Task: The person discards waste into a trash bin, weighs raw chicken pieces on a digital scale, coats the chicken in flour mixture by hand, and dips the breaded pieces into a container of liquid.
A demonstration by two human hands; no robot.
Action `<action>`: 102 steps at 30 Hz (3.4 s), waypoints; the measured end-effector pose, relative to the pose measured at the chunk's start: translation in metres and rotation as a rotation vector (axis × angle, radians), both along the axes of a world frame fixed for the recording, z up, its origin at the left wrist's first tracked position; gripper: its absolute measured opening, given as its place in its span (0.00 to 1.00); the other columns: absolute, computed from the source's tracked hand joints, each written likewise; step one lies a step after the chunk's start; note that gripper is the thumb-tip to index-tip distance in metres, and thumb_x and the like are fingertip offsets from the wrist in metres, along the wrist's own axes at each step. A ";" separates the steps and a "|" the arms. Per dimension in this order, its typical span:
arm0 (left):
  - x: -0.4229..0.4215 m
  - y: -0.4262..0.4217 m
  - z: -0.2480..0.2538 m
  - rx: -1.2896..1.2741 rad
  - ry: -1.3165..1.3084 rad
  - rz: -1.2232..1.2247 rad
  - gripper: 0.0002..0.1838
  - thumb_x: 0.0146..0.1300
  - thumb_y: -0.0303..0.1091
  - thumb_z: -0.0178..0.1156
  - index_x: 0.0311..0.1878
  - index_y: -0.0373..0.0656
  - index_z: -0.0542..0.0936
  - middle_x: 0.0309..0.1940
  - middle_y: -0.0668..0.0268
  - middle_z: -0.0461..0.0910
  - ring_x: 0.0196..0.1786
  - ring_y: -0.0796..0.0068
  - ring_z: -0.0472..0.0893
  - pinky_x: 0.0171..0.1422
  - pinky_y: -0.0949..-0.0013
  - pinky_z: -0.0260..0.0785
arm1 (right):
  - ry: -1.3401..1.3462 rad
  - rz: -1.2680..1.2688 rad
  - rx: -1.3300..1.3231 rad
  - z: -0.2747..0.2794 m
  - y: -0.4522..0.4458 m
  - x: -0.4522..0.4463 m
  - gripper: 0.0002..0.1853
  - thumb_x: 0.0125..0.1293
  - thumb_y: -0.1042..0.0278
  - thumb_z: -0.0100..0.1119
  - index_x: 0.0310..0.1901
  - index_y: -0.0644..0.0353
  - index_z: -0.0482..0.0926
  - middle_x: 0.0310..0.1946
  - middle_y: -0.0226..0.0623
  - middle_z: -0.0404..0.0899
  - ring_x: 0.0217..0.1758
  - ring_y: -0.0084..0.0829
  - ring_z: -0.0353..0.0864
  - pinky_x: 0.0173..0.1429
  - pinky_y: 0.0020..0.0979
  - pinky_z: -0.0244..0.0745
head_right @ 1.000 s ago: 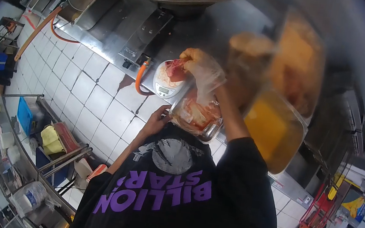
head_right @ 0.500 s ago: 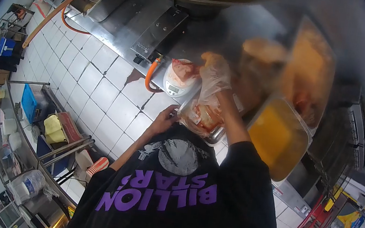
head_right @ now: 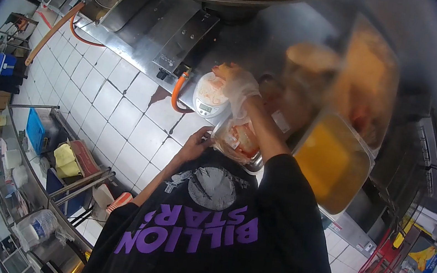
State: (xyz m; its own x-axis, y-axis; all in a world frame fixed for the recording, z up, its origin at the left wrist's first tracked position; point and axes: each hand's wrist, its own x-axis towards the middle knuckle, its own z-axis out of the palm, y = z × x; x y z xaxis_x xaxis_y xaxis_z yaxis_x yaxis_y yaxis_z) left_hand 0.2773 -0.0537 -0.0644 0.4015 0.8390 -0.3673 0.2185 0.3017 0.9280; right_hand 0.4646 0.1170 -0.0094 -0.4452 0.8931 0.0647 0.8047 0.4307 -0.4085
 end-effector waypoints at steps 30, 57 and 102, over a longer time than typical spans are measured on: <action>-0.001 0.004 0.001 -0.003 -0.011 -0.032 0.22 0.62 0.32 0.58 0.59 0.41 0.68 0.32 0.64 0.74 0.34 0.75 0.74 0.39 0.71 0.67 | -0.049 -0.920 0.284 0.138 -0.078 0.211 0.05 0.57 0.67 0.56 0.33 0.56 0.78 0.28 0.37 0.80 0.28 0.36 0.80 0.32 0.34 0.75; 0.003 0.000 -0.006 -0.023 -0.009 0.038 0.21 0.63 0.30 0.57 0.59 0.40 0.68 0.33 0.65 0.73 0.29 0.79 0.73 0.33 0.74 0.67 | -0.550 0.014 -0.478 -0.039 -0.115 0.140 0.08 0.55 0.63 0.54 0.28 0.54 0.80 0.25 0.37 0.80 0.29 0.38 0.80 0.36 0.37 0.76; 0.007 0.007 0.000 0.001 0.045 0.033 0.22 0.62 0.32 0.58 0.59 0.41 0.68 0.33 0.64 0.72 0.28 0.77 0.72 0.31 0.72 0.66 | -0.550 -0.104 -0.335 0.049 -0.124 0.122 0.08 0.52 0.63 0.54 0.28 0.56 0.81 0.24 0.37 0.80 0.30 0.39 0.80 0.37 0.40 0.75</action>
State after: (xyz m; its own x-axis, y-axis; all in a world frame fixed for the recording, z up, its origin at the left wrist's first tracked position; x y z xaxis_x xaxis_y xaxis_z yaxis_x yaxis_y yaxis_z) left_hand 0.2844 -0.0469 -0.0649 0.3565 0.8519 -0.3837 0.2497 0.3089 0.9177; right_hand 0.5864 -0.0075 0.0393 -0.2439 0.8655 -0.4376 0.9653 0.2601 -0.0235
